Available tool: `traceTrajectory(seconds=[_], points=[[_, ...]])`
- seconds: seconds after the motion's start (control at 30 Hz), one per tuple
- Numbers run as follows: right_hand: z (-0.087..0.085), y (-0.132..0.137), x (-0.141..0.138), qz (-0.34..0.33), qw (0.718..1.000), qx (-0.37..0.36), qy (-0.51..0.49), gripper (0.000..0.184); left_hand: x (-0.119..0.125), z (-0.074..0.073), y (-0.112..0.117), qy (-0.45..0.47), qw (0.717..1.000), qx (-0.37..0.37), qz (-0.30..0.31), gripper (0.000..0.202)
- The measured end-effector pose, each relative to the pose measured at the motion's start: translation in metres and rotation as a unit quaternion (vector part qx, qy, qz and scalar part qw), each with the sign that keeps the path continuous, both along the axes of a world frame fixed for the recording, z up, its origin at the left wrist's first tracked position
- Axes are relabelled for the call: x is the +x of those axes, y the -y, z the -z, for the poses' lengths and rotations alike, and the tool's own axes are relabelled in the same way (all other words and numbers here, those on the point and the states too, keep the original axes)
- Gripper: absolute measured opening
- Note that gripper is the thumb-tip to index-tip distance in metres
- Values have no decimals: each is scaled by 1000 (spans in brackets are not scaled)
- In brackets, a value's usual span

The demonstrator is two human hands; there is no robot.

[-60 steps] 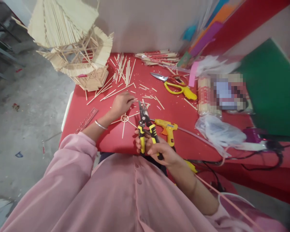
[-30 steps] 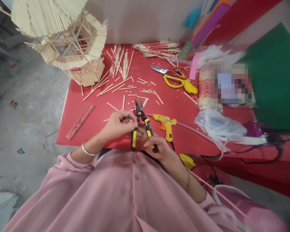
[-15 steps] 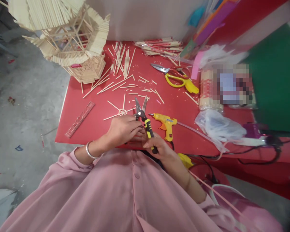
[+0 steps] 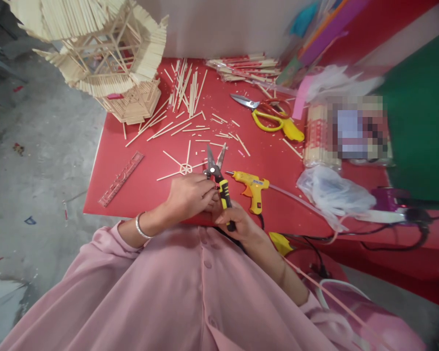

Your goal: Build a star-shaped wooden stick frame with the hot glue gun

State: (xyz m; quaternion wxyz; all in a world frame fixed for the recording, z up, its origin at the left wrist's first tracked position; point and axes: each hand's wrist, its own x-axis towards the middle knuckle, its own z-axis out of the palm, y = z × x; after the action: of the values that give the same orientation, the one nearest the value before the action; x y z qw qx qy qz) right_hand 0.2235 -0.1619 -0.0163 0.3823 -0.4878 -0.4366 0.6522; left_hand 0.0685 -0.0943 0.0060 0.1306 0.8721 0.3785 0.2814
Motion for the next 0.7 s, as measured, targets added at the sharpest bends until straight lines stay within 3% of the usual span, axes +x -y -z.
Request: traceTrajectory(seconds=[0.1,0.2,0.4,0.47,0.57,0.63,0.7], points=[[-10,-5,-7,7,992,-77,-95,33,3,0,0,8,999,31,9,36],[-14,-4,-10,17,985,-117,-125,33,5,0,0,20,997,69,24,36],[-7,0,-7,88,973,-110,-185,17,4,-11,7,69,988,135,-6,21],[-6,0,-5,98,969,-96,-203,18,0,-18,8,125,988,86,-13,13],[-8,-2,-5,93,960,-106,-243,18,-9,-26,4,210,974,-69,-43,14],[-8,-4,-6,79,945,-133,-289,27,-16,-26,-1,268,938,-191,-110,15],[-7,-5,-7,66,943,-145,-291,34,-23,-21,-9,353,864,-309,-184,11]])
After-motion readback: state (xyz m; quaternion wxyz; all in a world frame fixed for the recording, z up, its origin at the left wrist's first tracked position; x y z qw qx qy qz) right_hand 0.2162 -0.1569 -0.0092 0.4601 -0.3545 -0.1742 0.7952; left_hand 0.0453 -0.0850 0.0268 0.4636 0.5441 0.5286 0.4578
